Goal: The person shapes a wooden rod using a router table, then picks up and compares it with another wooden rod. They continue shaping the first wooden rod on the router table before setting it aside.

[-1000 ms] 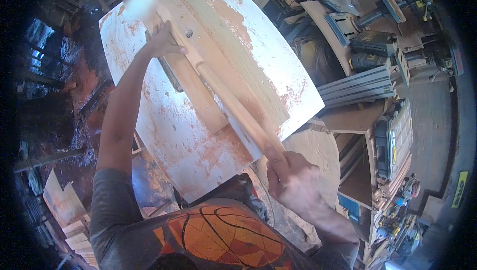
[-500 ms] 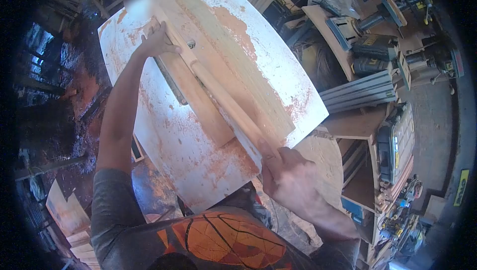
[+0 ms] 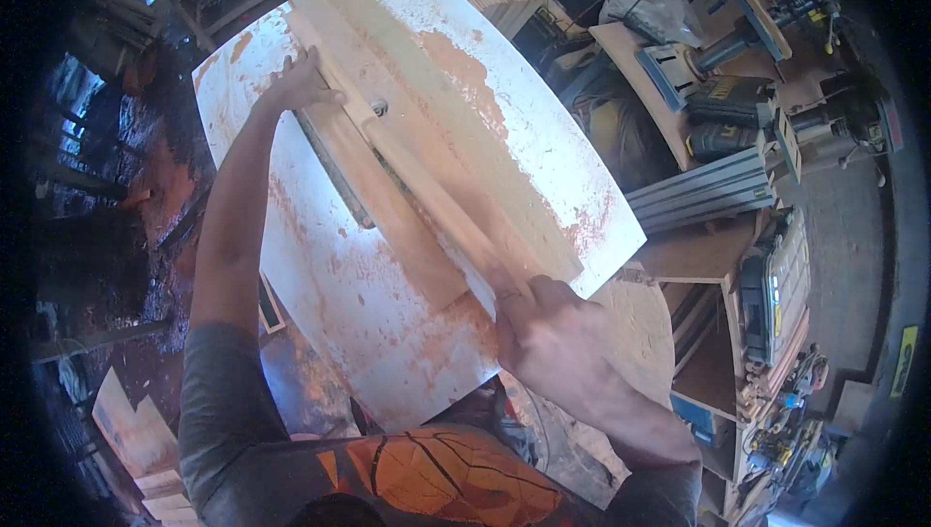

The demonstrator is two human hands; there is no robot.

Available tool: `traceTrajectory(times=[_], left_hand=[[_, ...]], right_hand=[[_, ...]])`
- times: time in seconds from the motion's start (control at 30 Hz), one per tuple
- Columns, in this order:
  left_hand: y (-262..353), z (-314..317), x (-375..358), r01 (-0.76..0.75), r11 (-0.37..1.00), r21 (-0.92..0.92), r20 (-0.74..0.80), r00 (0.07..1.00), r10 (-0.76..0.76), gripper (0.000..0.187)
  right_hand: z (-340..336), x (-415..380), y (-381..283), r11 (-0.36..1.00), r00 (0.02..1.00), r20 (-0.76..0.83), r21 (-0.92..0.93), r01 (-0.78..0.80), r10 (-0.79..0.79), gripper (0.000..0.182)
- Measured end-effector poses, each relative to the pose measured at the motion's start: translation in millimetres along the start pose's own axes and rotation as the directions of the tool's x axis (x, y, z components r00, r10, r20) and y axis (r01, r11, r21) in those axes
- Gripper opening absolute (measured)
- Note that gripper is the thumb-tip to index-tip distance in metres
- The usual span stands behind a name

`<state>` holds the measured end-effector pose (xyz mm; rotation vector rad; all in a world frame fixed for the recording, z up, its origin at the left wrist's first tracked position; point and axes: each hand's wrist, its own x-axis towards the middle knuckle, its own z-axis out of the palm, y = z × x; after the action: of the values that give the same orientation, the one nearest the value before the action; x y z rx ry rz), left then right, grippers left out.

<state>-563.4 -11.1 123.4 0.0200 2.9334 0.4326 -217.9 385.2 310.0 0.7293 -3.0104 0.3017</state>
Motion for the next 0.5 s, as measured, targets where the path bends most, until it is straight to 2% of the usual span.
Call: traceTrajectory(times=[0.3,0.37,0.5], left_hand=[[-13.4,-13.0,20.0,0.030,0.999,0.024,0.028,0.999,-0.030,0.167],[-17.5,-16.6,23.6,0.030,0.999,0.019,0.034,0.999,-0.031,0.168],[-50.9,-3.8,65.6,-0.007,1.000,-0.014,0.000,1.000,0.007,0.167]], right_hand=[[2.5,28.4,-7.0,1.000,1.000,0.022,-0.020,-0.003,0.003,0.051],[6.2,36.7,-7.3,1.000,1.000,-0.014,-0.014,0.009,-0.009,0.048],[9.6,57.9,-13.4,0.998,0.999,-0.032,-0.055,0.022,-0.024,0.044]])
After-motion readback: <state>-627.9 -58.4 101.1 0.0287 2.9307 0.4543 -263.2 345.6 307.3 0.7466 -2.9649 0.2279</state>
